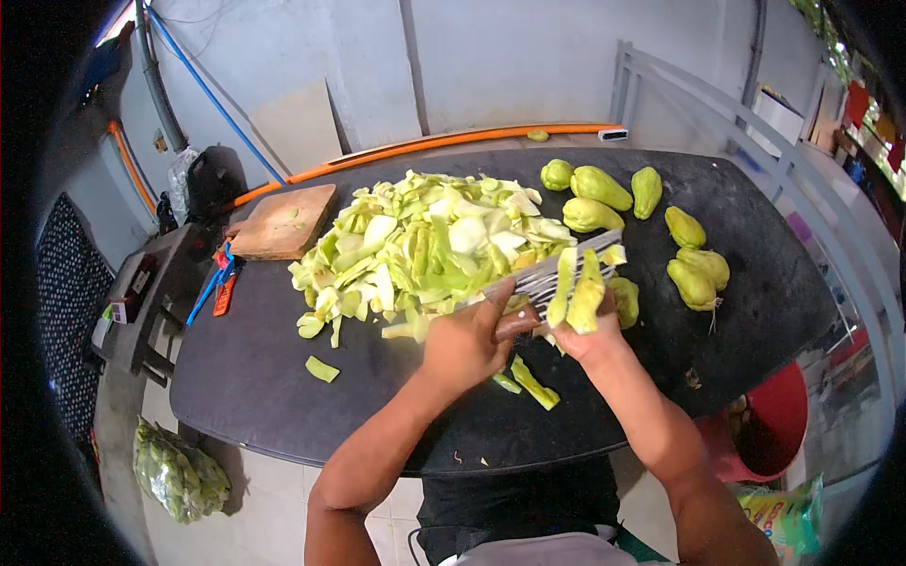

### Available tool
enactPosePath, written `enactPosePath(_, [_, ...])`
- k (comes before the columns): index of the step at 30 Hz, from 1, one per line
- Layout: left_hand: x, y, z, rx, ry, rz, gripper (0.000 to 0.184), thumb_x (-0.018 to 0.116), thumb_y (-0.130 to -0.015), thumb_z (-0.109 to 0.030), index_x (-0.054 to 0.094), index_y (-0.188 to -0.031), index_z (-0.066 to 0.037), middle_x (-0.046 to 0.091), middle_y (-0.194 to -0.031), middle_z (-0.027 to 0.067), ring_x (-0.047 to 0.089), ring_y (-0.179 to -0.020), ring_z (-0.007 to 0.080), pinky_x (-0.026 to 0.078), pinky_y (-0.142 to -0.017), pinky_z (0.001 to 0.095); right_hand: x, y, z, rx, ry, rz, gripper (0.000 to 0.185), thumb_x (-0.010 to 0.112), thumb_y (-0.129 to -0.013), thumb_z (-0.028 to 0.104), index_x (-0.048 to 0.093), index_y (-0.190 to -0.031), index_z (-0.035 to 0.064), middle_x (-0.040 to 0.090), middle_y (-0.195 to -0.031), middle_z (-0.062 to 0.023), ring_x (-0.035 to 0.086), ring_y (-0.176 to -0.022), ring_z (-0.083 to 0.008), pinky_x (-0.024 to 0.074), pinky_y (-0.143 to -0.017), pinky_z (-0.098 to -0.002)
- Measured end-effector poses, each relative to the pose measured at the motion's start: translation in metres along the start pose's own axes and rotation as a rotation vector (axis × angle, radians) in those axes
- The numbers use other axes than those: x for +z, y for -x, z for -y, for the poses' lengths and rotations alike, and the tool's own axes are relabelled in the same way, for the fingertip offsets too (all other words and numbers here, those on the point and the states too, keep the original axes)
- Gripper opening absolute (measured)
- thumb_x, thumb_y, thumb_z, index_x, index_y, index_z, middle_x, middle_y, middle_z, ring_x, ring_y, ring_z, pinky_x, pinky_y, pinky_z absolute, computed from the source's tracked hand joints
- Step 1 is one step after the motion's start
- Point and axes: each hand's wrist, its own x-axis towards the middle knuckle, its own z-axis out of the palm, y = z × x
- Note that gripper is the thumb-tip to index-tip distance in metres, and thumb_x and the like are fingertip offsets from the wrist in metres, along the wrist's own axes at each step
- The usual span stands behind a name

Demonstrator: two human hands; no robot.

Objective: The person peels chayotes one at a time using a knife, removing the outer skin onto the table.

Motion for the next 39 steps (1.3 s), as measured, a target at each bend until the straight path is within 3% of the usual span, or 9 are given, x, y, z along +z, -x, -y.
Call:
enactPosePath(11, [0.0, 0.002, -0.003, 0.24, -0.085, -0.027, 0.081, 0.077, -0.07, -0.016, 0.048, -0.145, -0.007, 0.066, -0.077, 0.0065, 0.066, -0.063, 0.0266, 0.054, -0.056, 0.0383, -0.02, -0.002, -0.006, 0.108, 0.046, 0.021, 0.048, 0.049, -0.1, 0.05, 0.052, -0.129, 0.0116, 0.058, -0.126, -0.0115, 0.057, -0.115, -0.0284, 0.0483, -0.101, -0.0447])
enactPosePath(14, [-0.003, 0.001, -0.008, 0.296, -0.145, -0.003, 0.084, 0.078, -0.069, -0.018, 0.047, -0.146, -0.004, 0.063, -0.074, 0.0046, 0.065, -0.063, 0.0247, 0.054, -0.056, 0.0378, -0.026, 0.01, -0.013, -0.248, 0.42, 0.126, 0.044, 0.047, -0.103, 0.044, 0.05, -0.13, 0.0099, 0.058, -0.128, -0.0119, 0.057, -0.115, -0.0276, 0.0482, -0.101, -0.0445])
enactPosePath(16, [0.0, 0.002, -0.006, 0.3, -0.146, -0.013, 0.084, 0.078, -0.068, -0.018, 0.047, -0.145, -0.003, 0.061, -0.072, 0.0045, 0.065, -0.063, 0.0242, 0.053, -0.056, 0.0374, -0.026, 0.008, -0.006, -0.128, 0.191, 0.212, 0.043, 0.045, -0.104, 0.043, 0.05, -0.131, 0.0095, 0.057, -0.129, -0.012, 0.056, -0.116, -0.0271, 0.0474, -0.103, -0.0441])
enactPosePath(19, [0.0, 0.002, -0.005, 0.3, -0.158, -0.019, 0.084, 0.079, -0.068, -0.02, 0.048, -0.144, -0.004, 0.059, -0.07, 0.0041, 0.064, -0.061, 0.0237, 0.053, -0.055, 0.0368, -0.025, -0.003, -0.007, 0.091, 0.009, -0.057, 0.043, 0.042, -0.106, 0.037, 0.046, -0.138, 0.0095, 0.055, -0.133, -0.0124, 0.055, -0.12, -0.0265, 0.0453, -0.106, -0.0435])
enactPosePath(25, [0.005, 0.003, -0.006, 0.371, -0.192, -0.036, 0.082, 0.079, -0.069, -0.026, 0.051, -0.142, -0.004, 0.056, -0.068, 0.0028, 0.061, -0.057, 0.0221, 0.051, -0.053, 0.0358, -0.093, -0.03, 0.003, 0.048, 0.19, 0.153, 0.049, 0.04, -0.107, 0.03, 0.032, -0.152, 0.0132, 0.047, -0.144, -0.0141, 0.051, -0.127, -0.0247, 0.0394, -0.113, -0.0416])
enactPosePath(30, [0.004, 0.004, -0.008, 0.378, -0.218, -0.029, 0.082, 0.079, -0.068, -0.027, 0.051, -0.142, -0.004, 0.055, -0.067, 0.0023, 0.061, -0.057, 0.0213, 0.051, -0.052, 0.0357, -0.072, -0.017, 0.002, 0.056, 0.114, 0.171, 0.049, 0.037, -0.107, 0.034, 0.033, -0.151, 0.0126, 0.046, -0.145, -0.014, 0.05, -0.129, -0.0246, 0.0376, -0.115, -0.0419])
enactPosePath(36, [0.005, -0.001, 0.004, 0.322, -0.172, -0.05, 0.085, 0.079, -0.066, -0.021, 0.049, -0.144, -0.008, 0.061, -0.071, 0.0036, 0.063, -0.059, 0.0236, 0.053, -0.055, 0.0375, 0.002, 0.017, 0.002, -0.119, 0.815, 0.137, 0.047, 0.037, -0.106, 0.046, 0.044, -0.139, 0.0129, 0.055, -0.136, -0.0135, 0.054, -0.123, -0.0259, 0.0412, -0.112, -0.0427])
enactPosePath(37, [0.004, 0.0, 0.006, 0.306, -0.18, -0.036, 0.084, 0.079, -0.066, -0.02, 0.049, -0.144, -0.008, 0.063, -0.073, 0.0041, 0.064, -0.061, 0.0242, 0.054, -0.056, 0.0376, 0.017, 0.016, 0.001, 0.052, 0.245, -0.084, 0.048, 0.039, -0.105, 0.047, 0.046, -0.137, 0.0122, 0.057, -0.133, -0.0132, 0.055, -0.121, -0.0271, 0.0423, -0.11, -0.0427])
enactPosePath(39, [0.002, 0.002, 0.009, 0.275, -0.194, -0.007, 0.082, 0.078, -0.067, -0.018, 0.05, -0.144, -0.01, 0.066, -0.077, 0.0053, 0.066, -0.064, 0.0254, 0.055, -0.058, 0.0378, 0.014, 0.012, 0.001, 0.103, 0.203, -0.118, 0.049, 0.043, -0.103, 0.049, 0.049, -0.134, 0.011, 0.058, -0.131, -0.0134, 0.057, -0.118, -0.0287, 0.0439, -0.108, -0.0433])
